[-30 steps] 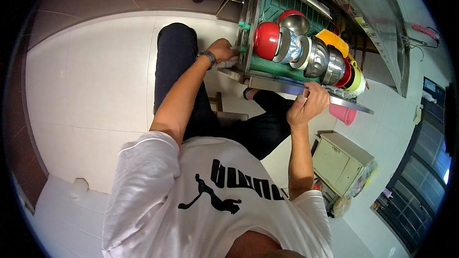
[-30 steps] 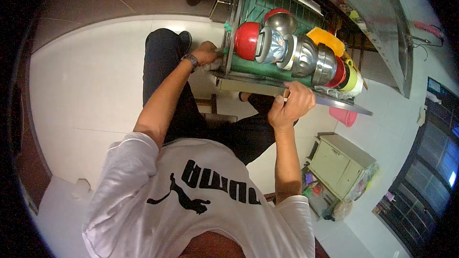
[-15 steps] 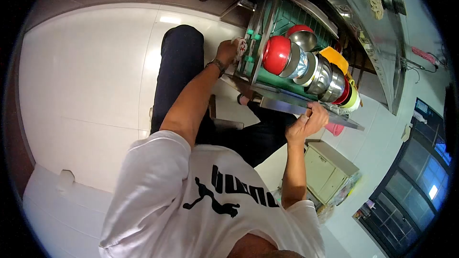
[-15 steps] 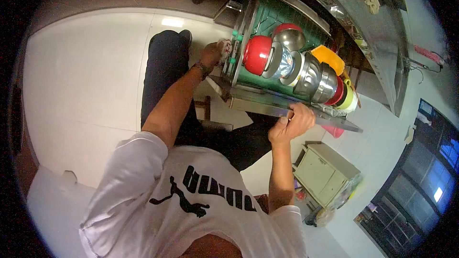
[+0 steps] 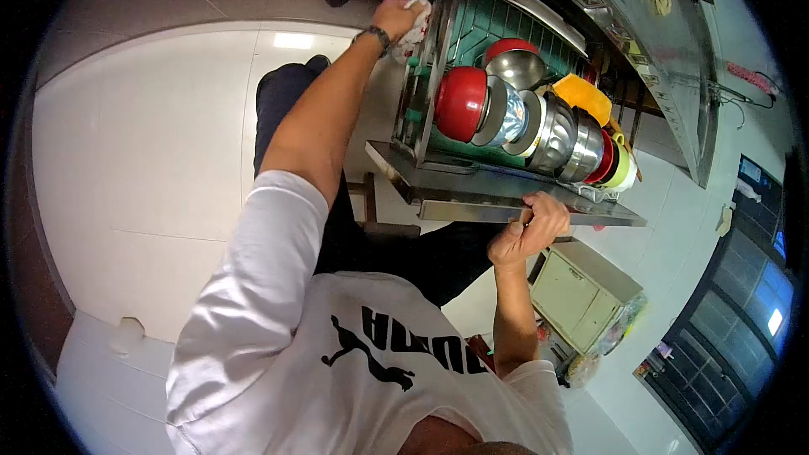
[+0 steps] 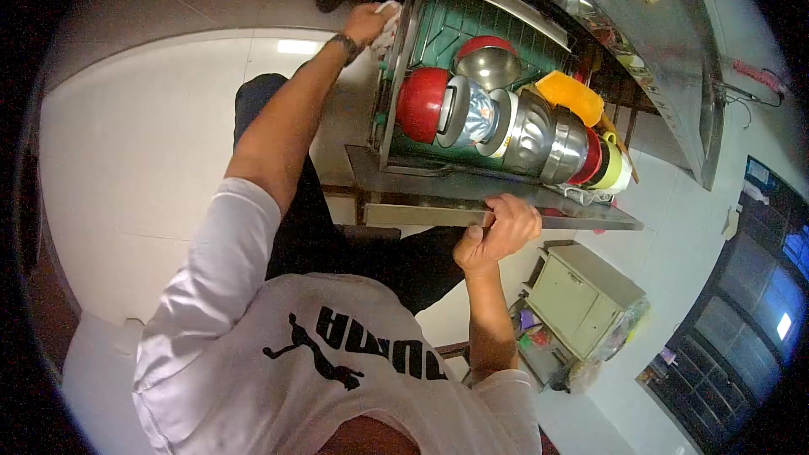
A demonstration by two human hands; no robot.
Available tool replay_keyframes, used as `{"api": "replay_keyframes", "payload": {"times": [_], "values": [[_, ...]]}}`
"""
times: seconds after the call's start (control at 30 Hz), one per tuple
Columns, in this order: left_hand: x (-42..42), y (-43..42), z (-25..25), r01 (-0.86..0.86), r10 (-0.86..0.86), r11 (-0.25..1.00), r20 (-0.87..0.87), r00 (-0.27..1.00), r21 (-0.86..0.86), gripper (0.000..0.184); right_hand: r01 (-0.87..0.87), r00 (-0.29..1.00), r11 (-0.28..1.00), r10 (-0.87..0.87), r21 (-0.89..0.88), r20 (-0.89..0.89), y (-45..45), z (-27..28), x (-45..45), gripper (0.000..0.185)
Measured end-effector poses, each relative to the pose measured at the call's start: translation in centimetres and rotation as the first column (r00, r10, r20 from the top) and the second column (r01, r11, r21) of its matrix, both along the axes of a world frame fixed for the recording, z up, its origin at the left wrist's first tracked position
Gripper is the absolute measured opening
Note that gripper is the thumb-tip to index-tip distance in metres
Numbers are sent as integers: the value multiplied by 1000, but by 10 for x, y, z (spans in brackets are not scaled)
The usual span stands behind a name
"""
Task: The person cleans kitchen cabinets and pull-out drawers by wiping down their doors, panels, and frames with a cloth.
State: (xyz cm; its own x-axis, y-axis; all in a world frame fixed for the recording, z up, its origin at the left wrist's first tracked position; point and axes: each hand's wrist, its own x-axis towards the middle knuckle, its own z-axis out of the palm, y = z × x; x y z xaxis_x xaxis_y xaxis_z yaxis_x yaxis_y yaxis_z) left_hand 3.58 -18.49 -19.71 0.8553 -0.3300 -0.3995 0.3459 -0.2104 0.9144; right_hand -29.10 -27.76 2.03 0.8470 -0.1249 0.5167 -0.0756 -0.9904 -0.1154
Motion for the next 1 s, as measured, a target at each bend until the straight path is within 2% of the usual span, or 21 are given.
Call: {"api": "replay_keyframes", "payload": {"times": [0.03, 0.1, 0.17, 0.23, 0.4, 0.47, 0.5, 0.57, 0.63, 0.7, 0.77, 0.83, 0.87, 0.9, 1.0], "values": [[6, -3, 2, 8, -8, 1000, 2, 1000, 6, 41, 3, 1000, 1000, -3, 4, 1, 0, 0, 0, 52], [20, -5, 22, 78, -164, 943, 250, 954, 322, 47, 16, 1000, 1000, -16, 4, 7, 0, -1, -1, 53], [17, -8, 24, 79, -169, 929, 226, 959, 361, 50, 29, 1000, 1000, -29, 4, 3, 1, 0, -2, 53], [14, -9, 21, 7, -149, 915, 323, 935, 403, 50, 9, 1000, 1000, -9, 19, 7, 0, -1, 0, 54], [-5, 10, 22, 142, -255, 900, 235, 938, 411, 51, 8, 999, 1000, -8, 10, 41, -3, -4, 1, 50], [-15, 25, 22, 363, -400, 868, 43, 916, 339, 58, -3, 998, 1000, 3, 8, 63, -2, -4, 2, 46], [-20, 31, 23, 363, -401, 867, 47, 915, 342, 58, -2, 998, 1000, 2, 9, 68, -2, -3, 3, 46], [-37, 41, 14, 249, -236, 927, -83, 968, 281, 51, -22, 997, 1000, 20, 22, 68, -2, -1, 3, 45], [-53, 52, -40, -48, 71, 994, -234, 970, 102, 57, -24, 997, 1000, 24, 10, 69, -3, -1, 4, 45], [-90, 76, 31, 47, 0, 975, -208, 978, 219, 54, -26, 997, 1000, 25, 5, 76, -2, 0, 3, 44], [-115, 81, 1, 215, -133, 936, -284, 950, 279, 50, -24, 999, 1000, 24, 15, 46, -1, 0, 2, 52], [-136, 81, 51, 327, -183, 910, -461, 868, 256, 42, -25, 998, 1000, 24, 18, 54, -2, -1, 1, 52], [-148, 83, -24, 135, -142, 989, -551, 823, -53, 41, -20, 998, 1000, 19, 11, 62, -2, -2, 1, 51], [-146, 85, -3, 139, -143, 989, -552, 821, -50, 41, -16, 998, 1000, 15, 13, 61, -2, -2, 1, 51], [-142, 92, 58, 418, -323, 890, -394, 860, 183, 41, -21, 998, 1000, 20, 11, 67, -2, 0, 2, 50]]}}
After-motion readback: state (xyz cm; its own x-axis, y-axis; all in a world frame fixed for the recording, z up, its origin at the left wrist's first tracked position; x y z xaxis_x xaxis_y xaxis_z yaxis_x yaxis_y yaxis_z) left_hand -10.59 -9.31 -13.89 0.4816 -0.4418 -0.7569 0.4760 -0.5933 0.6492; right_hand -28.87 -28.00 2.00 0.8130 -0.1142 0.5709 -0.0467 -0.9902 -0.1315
